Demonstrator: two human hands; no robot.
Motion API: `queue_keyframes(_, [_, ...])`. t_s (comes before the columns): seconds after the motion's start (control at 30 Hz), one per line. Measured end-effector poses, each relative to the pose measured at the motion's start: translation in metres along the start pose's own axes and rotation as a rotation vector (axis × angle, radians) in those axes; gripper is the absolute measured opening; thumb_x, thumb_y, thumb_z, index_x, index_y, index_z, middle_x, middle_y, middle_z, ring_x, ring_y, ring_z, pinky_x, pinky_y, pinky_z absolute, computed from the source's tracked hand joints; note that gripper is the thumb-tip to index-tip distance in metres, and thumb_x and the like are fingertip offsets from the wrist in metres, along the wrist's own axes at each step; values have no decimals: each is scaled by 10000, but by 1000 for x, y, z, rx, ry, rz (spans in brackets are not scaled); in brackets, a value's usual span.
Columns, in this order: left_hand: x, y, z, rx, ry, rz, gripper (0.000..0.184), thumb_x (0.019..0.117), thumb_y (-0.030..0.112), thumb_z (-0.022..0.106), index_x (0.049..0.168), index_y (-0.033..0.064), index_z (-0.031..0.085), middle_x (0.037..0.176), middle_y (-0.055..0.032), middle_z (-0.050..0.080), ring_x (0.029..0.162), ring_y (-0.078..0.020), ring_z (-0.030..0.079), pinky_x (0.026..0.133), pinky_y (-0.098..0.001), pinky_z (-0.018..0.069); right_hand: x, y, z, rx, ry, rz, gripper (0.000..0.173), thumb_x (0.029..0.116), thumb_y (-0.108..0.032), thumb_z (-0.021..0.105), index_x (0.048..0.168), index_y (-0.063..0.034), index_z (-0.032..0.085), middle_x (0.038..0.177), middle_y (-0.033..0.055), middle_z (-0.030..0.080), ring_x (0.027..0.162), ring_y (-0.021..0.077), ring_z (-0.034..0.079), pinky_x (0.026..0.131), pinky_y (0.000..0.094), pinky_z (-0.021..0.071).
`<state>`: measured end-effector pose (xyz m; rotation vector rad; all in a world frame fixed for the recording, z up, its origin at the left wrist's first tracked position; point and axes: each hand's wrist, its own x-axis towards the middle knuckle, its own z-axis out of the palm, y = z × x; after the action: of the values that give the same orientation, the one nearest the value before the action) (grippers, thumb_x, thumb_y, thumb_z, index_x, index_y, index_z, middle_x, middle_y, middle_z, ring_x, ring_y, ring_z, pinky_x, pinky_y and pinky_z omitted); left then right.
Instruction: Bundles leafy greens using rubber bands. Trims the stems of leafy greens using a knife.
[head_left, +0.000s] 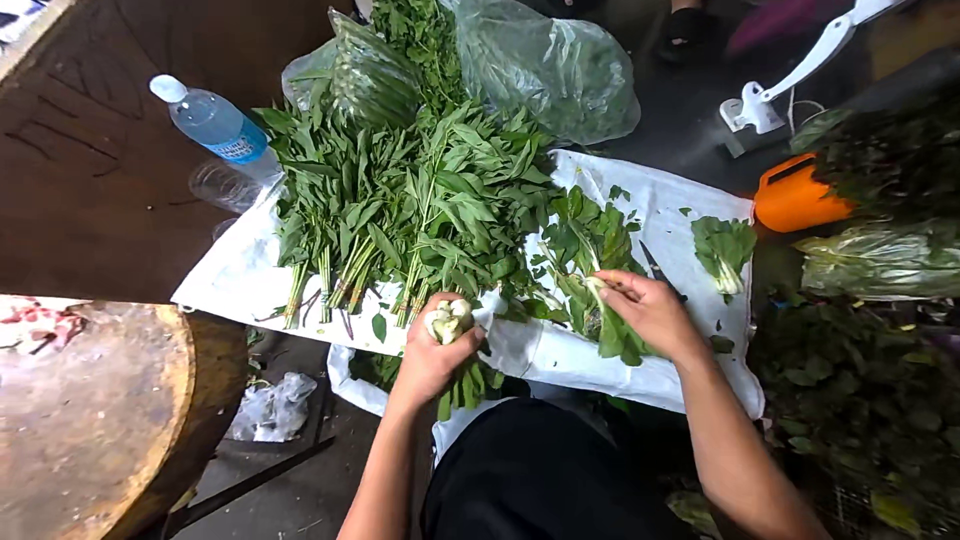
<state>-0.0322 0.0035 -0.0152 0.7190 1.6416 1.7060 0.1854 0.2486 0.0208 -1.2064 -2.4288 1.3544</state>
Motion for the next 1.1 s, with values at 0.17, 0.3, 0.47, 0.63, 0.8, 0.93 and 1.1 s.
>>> queue_keyframes(0.17, [-33,-17,-41,56,126,-95,476,755,212,816,1157,49,622,914,13,715,809,-98,697,735,-293,608,9,30,7,-35,-64,159,313,1024,-215,605,1277,-49,682,1128,129,723,1000,175,693,927,389,556])
queue_keyframes(0.3, [-47,-21,-48,54,180,-138,465,750,193,813,1149,53,618,907,18,714,799,-100,697,720,-289,609,26,26,50,-175,-117,75,319,1013,-146,587,1297,-34,677,1275,165,675,1200,266,640,1056,460,505])
queue_keyframes(0.47, [-47,-15,-36,104,162,-151,440,759,147,801,1149,46,624,909,21,713,807,-81,693,730,-265,602,51,3,118,-222,-214,-103,344,1018,-91,513,1317,-17,665,1311,190,662,1225,323,634,1069,504,497])
queue_keyframes(0.63, [-54,-13,-22,132,121,-142,460,767,181,813,1162,41,623,897,19,706,793,-78,684,719,-256,592,71,-9,182,-281,-24,26,766,916,-196,735,1564,-34,360,1482,255,478,1302,440,534,1049,592,477])
queue_keyframes(0.8, [-63,-24,-17,111,149,-139,462,756,165,816,1156,32,628,878,13,708,782,-78,685,704,-249,592,99,-8,207,-393,106,64,1020,784,-248,853,1608,-84,275,1499,272,431,1315,470,492,1043,621,444])
queue_keyframes(0.93, [-34,-18,-9,261,-6,-406,526,771,247,807,1244,83,646,1024,-29,706,909,-123,681,818,-348,590,103,-14,193,-297,156,33,972,767,-210,851,1578,-75,331,1520,289,408,1232,517,552,940,680,509])
queue_keyframes(1.1, [47,-59,30,128,-263,-601,403,839,160,763,1211,44,660,1041,-106,711,931,-198,687,864,-425,580,95,-45,130,-271,153,10,1023,784,-164,817,1626,-97,239,1528,269,403,1188,499,580,888,678,526])
